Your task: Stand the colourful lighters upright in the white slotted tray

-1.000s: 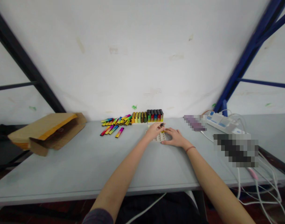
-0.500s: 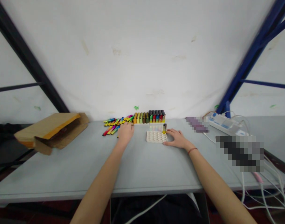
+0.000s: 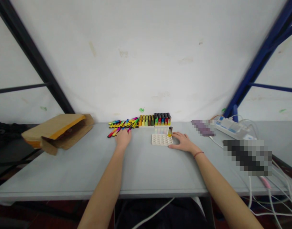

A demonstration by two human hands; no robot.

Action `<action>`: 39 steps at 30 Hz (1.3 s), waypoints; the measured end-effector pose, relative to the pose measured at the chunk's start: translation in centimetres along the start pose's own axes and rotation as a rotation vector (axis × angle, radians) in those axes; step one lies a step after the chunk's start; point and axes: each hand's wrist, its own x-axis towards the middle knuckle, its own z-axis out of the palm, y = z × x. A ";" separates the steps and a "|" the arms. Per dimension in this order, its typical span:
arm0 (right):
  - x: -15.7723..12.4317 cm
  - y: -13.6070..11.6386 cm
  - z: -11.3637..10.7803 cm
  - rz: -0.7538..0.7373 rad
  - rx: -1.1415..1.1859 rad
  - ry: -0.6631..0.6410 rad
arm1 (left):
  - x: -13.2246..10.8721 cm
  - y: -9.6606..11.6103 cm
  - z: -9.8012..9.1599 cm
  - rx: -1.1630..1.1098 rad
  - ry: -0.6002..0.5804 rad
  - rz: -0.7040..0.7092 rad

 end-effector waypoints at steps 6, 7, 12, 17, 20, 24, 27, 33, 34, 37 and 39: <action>0.0 0.0 0.0 0.001 -0.002 -0.006 | -1.1 4.5 0.8 -0.757 -0.134 -0.108; 0.0 0.0 -0.1 0.003 -0.006 -0.005 | -1.6 5.3 1.1 -0.860 -0.177 -0.144; 0.0 0.0 -0.1 0.003 -0.017 -0.008 | -4.0 7.8 2.3 -1.157 -0.441 -0.263; 0.1 0.1 0.0 -0.002 -0.023 -0.003 | -5.2 8.6 2.8 -1.131 -0.577 -0.406; 0.1 0.1 0.0 -0.006 -0.018 -0.006 | -5.5 9.0 2.9 -1.110 -0.559 -0.465; 0.1 0.1 0.0 0.000 -0.011 -0.013 | -5.8 9.1 3.0 -1.133 -0.514 -0.496; 0.1 0.1 0.0 -0.003 -0.011 -0.012 | -6.0 9.1 3.0 -1.154 -0.479 -0.494; 0.1 0.2 0.0 -0.002 -0.013 -0.005 | -6.1 9.0 3.1 -1.174 -0.430 -0.489; 0.1 0.2 0.0 -0.001 -0.013 -0.006 | -6.1 9.0 3.2 -1.175 -0.410 -0.486; 0.1 0.1 -0.1 -0.003 -0.010 -0.011 | -6.3 9.1 3.2 -1.174 -0.356 -0.486; 0.0 0.0 -0.2 -0.002 -0.006 -0.014 | -6.4 9.2 3.2 -1.184 -0.346 -0.482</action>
